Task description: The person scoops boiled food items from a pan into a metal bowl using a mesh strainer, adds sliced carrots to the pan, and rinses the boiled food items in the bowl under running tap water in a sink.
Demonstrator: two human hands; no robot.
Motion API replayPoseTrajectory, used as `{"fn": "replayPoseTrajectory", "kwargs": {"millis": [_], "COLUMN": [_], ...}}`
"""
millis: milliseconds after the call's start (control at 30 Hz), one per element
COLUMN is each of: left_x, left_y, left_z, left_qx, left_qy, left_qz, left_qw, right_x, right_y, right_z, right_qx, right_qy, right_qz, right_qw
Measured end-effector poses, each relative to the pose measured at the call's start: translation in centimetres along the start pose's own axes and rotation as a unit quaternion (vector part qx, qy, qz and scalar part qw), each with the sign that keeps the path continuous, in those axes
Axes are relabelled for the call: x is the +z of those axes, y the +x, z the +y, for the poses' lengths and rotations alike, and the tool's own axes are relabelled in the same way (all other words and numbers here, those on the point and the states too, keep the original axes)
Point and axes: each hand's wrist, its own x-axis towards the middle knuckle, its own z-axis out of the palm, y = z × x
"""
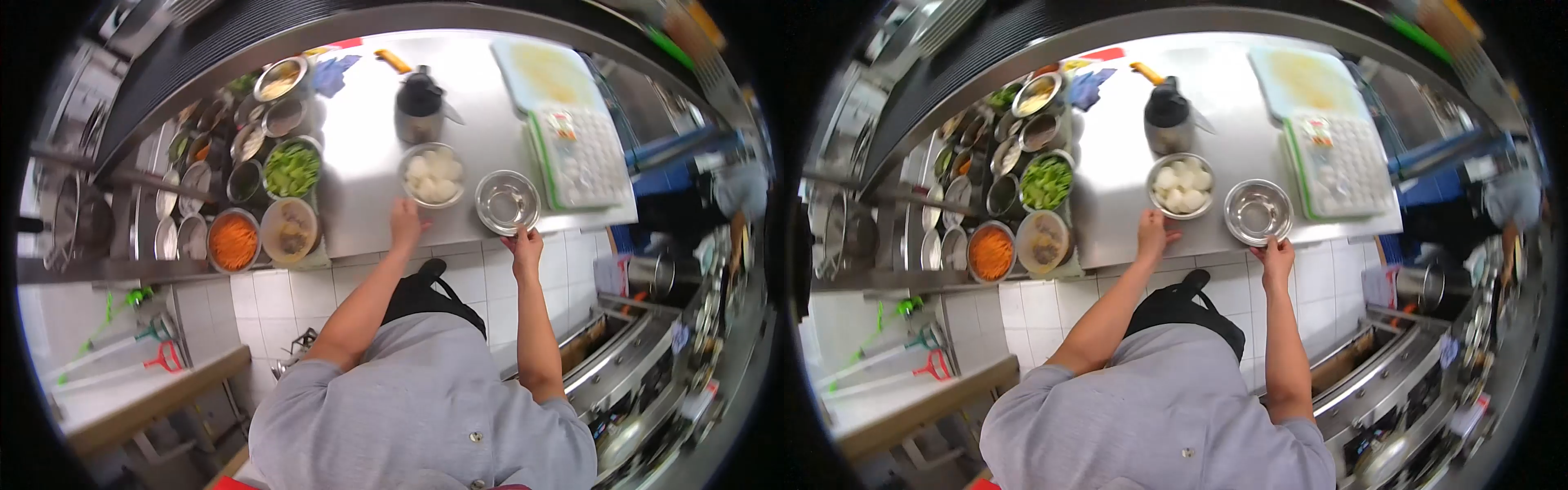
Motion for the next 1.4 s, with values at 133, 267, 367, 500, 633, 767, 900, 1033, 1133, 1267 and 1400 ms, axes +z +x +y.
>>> {"fn": "replayPoseTrajectory", "kwargs": {"millis": [133,267,367,500,633,767,900,1033,1133,1267,1400], "left_x": [-0.9,-1.5,-2.6,-6.6,-8.7,-8.4,-8.2,-7.2,-5.4,-2.5,1.3], "left_y": [1.2,1.5,1.6,2.9,7.6,10.9,8.2,1.7,-0.9,-1.8,-2.9], "left_z": [-0.1,1.4,1.9,3.5,5.7,8.4,8.6,8.0,6.8,5.6,5.6], "left_qx": [0.081,0.025,0.023,0.025,0.017,0.033,0.232,0.338,0.372,0.415,0.41], "left_qy": [0.075,0.018,-0.081,-0.078,-0.151,-0.2,0.047,0.16,0.265,0.325,0.341], "left_qz": [-0.042,-0.104,-0.035,0.02,0.086,0.093,0.152,0.008,-0.059,-0.164,-0.284], "left_qw": [0.993,0.994,0.996,0.996,0.985,0.975,0.96,0.928,0.888,0.834,0.797], "right_x": [2.9,3.6,3.6,5.4,8.2,10.8,14.8,13.5,11.9,8.7,4.1], "right_y": [1.2,1.3,2.2,1.4,-1.2,-2.5,-4.4,-3.5,-4.0,-4.5,-6.0], "right_z": [1.8,2.0,1.4,1.0,1.5,3.6,1.4,2.9,1.7,0.0,-0.5], "right_qx": [0.024,0.007,0.032,0.05,0.087,0.076,0.081,-0.167,-0.155,-0.171,-0.157], "right_qy": [-0.056,-0.063,-0.148,-0.2,-0.202,-0.173,-0.276,-0.465,-0.437,-0.415,-0.384], "right_qz": [-0.002,-0.015,-0.081,-0.17,-0.226,-0.248,-0.297,-0.257,-0.255,-0.21,-0.093], "right_qw": [0.998,0.998,0.985,0.964,0.949,0.95,0.911,0.831,0.848,0.869,0.905]}}
